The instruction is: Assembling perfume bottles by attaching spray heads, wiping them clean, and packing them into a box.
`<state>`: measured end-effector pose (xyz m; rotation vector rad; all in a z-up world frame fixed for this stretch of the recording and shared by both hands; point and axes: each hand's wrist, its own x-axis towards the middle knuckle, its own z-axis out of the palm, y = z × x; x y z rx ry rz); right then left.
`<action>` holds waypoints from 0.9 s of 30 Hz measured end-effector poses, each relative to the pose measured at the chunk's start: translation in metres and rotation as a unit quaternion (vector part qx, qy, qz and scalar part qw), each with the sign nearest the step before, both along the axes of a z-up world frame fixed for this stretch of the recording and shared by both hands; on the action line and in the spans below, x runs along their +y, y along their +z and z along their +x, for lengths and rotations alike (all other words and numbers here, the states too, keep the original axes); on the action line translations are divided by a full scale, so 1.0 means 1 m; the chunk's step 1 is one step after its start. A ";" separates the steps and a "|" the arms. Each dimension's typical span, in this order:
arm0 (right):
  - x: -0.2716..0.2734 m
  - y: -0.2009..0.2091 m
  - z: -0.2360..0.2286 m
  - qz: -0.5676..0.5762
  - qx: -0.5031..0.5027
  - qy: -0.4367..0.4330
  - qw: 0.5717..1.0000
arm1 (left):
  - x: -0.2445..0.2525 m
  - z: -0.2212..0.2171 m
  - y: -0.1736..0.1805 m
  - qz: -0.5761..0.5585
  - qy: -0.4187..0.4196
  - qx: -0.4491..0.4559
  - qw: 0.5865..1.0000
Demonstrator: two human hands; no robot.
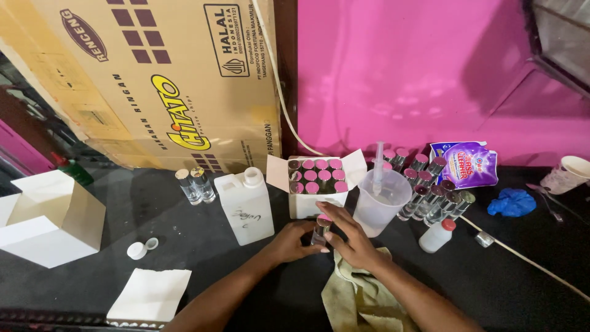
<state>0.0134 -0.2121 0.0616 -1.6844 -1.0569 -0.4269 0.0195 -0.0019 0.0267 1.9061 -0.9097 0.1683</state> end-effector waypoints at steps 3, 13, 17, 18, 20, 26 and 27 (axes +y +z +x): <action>0.003 0.010 -0.002 -0.001 -0.026 -0.001 1.000 | 0.001 0.008 -0.014 -0.006 0.001 -0.010 1.000; -0.001 0.005 0.003 0.013 -0.013 0.025 1.000 | 0.001 0.008 -0.008 -0.017 -0.011 -0.008 1.000; 0.002 -0.011 0.010 0.008 -0.029 0.000 1.000 | 0.003 0.013 -0.019 -0.011 0.005 -0.016 1.000; 0.002 -0.017 0.011 0.017 -0.038 -0.016 0.999 | 0.002 0.013 -0.023 -0.012 0.007 -0.005 1.000; 0.001 -0.018 0.012 0.014 -0.033 -0.031 0.999 | 0.001 0.010 -0.013 -0.008 0.005 0.004 1.000; 0.001 -0.002 0.003 0.007 -0.047 -0.005 0.999 | 0.000 0.008 0.001 -0.006 0.000 0.012 1.000; 0.003 0.003 0.000 0.008 -0.042 -0.001 0.999 | 0.000 0.008 0.000 -0.012 -0.001 0.005 1.000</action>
